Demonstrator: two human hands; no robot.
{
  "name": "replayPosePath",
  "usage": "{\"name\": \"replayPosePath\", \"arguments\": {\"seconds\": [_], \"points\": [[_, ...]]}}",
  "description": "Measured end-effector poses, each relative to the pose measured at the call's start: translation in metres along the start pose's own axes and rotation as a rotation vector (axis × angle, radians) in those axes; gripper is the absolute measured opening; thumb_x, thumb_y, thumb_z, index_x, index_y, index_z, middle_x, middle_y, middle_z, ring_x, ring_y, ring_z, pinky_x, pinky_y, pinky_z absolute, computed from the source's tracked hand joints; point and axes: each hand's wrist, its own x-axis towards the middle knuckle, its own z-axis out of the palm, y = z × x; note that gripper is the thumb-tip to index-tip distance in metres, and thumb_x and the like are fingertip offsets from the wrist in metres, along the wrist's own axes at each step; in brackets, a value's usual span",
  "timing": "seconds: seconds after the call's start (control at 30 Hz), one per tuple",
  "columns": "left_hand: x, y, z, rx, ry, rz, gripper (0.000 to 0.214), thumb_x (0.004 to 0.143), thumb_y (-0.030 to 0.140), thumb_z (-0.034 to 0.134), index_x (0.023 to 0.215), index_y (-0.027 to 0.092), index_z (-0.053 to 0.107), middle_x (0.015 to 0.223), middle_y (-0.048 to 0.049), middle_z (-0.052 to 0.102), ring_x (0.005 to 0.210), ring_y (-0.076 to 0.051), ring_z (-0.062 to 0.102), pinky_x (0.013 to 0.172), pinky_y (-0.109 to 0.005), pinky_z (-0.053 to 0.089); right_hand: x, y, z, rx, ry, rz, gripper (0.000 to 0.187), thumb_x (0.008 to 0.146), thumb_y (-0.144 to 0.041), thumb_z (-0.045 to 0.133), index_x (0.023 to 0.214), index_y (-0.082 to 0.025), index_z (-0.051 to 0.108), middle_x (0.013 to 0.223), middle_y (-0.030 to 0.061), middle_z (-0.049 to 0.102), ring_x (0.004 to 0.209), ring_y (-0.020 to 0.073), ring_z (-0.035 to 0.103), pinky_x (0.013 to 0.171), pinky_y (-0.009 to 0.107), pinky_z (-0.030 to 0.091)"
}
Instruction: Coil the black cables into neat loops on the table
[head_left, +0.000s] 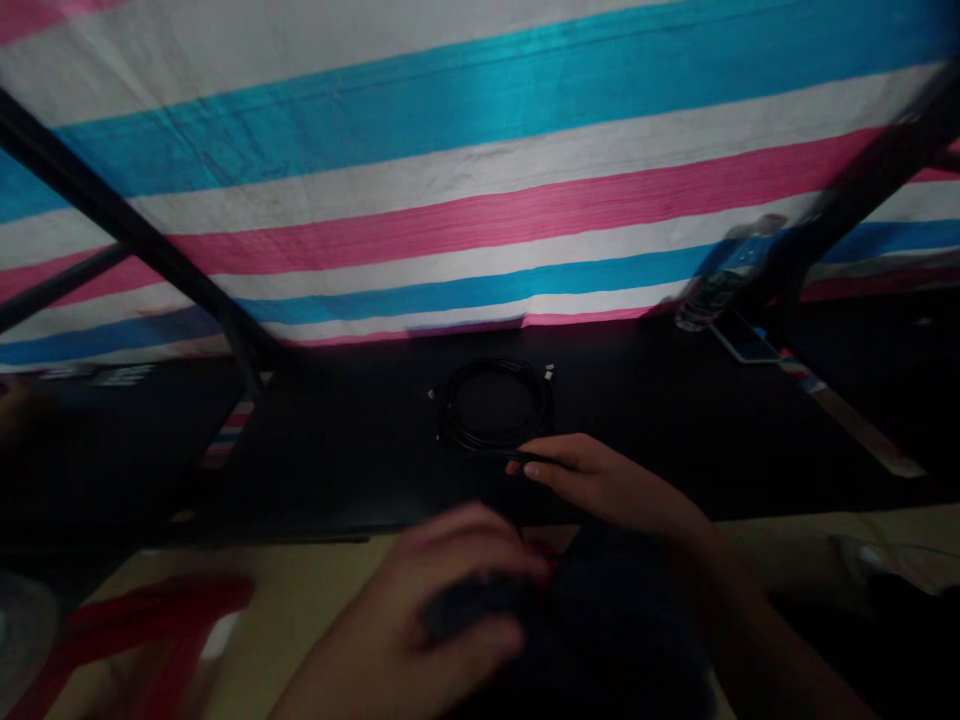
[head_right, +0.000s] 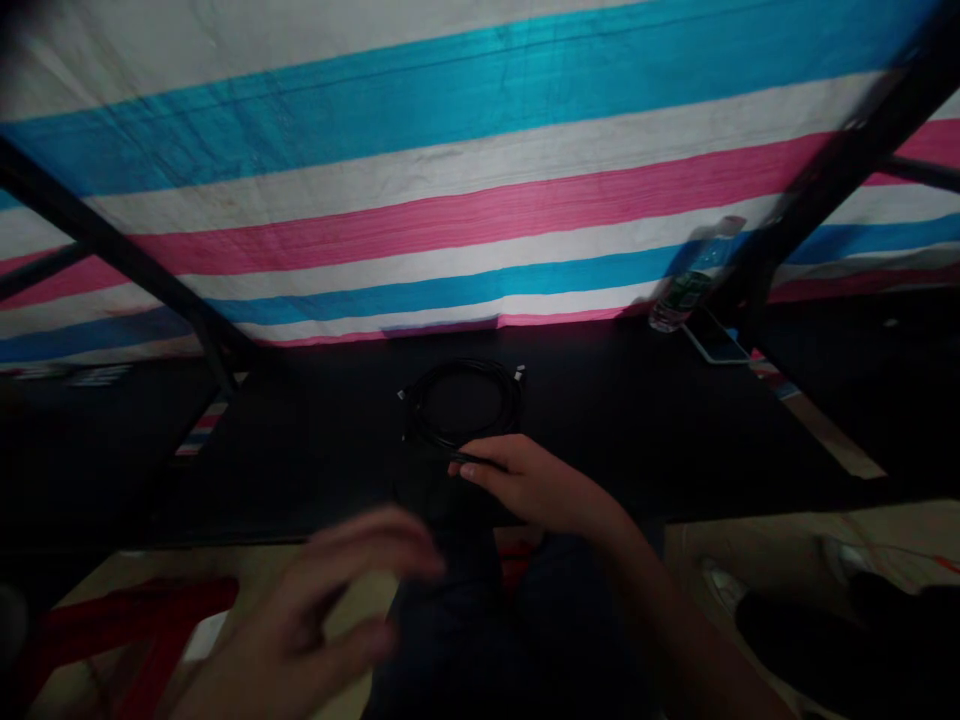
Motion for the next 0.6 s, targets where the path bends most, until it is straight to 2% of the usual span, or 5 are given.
{"name": "replayPosePath", "arguments": {"seconds": [0.07,0.2,0.33,0.43,0.6], "points": [[0.027,0.011,-0.011,0.144,0.264,0.037,0.030,0.086,0.030,0.068,0.116,0.026,0.074,0.104,-0.0098,0.072,0.099,-0.025,0.066,0.086,-0.036,0.055,0.005,-0.010,0.001,-0.084,-0.120,-0.031,0.024,0.094,-0.030,0.056,0.088,-0.017,0.075,0.078,0.0017,0.069,0.072,0.0151,0.057,0.065,0.025,0.043],[0.062,-0.003,-0.023,-0.036,0.116,-0.161,0.031,0.090,0.043,0.061,0.075,0.017,0.070,0.056,0.0012,0.054,0.050,-0.012,0.049,0.046,-0.020,0.038,0.010,-0.022,-0.001,-0.136,-0.060,-0.036,0.024,0.094,-0.030,0.056,0.081,-0.017,0.071,0.075,0.0012,0.065,0.067,0.0130,0.054,0.060,0.024,0.039],[0.059,-0.014,-0.042,-0.446,0.354,-0.243,0.045,0.082,0.055,0.069,0.062,0.018,0.052,0.047,0.0090,0.030,0.039,-0.005,0.023,0.036,-0.016,0.018,-0.004,-0.006,-0.013,0.117,-0.007,0.106,0.028,0.092,-0.041,0.062,0.077,-0.018,0.060,0.055,-0.0055,0.047,0.048,0.0080,0.041,0.047,0.021,0.030],[0.048,-0.014,-0.058,-0.638,0.592,-0.199,0.051,0.072,0.052,0.080,0.058,0.019,0.044,0.050,0.0102,0.026,0.040,-0.003,0.020,0.035,-0.014,0.019,-0.019,0.019,-0.010,0.319,-0.072,0.145,0.030,0.091,-0.045,0.066,0.081,-0.017,0.058,0.061,-0.0031,0.055,0.054,0.0093,0.051,0.053,0.022,0.039],[0.040,-0.029,-0.060,-0.827,0.678,-0.202,0.054,0.071,0.041,0.083,0.064,0.021,0.034,0.055,0.0119,0.022,0.041,-0.003,0.016,0.034,-0.012,0.018,-0.024,0.045,0.019,0.515,-0.042,0.122,0.033,0.093,-0.047,0.064,0.079,-0.018,0.054,0.063,-0.0022,0.056,0.057,0.0115,0.058,0.058,0.025,0.048]]}}
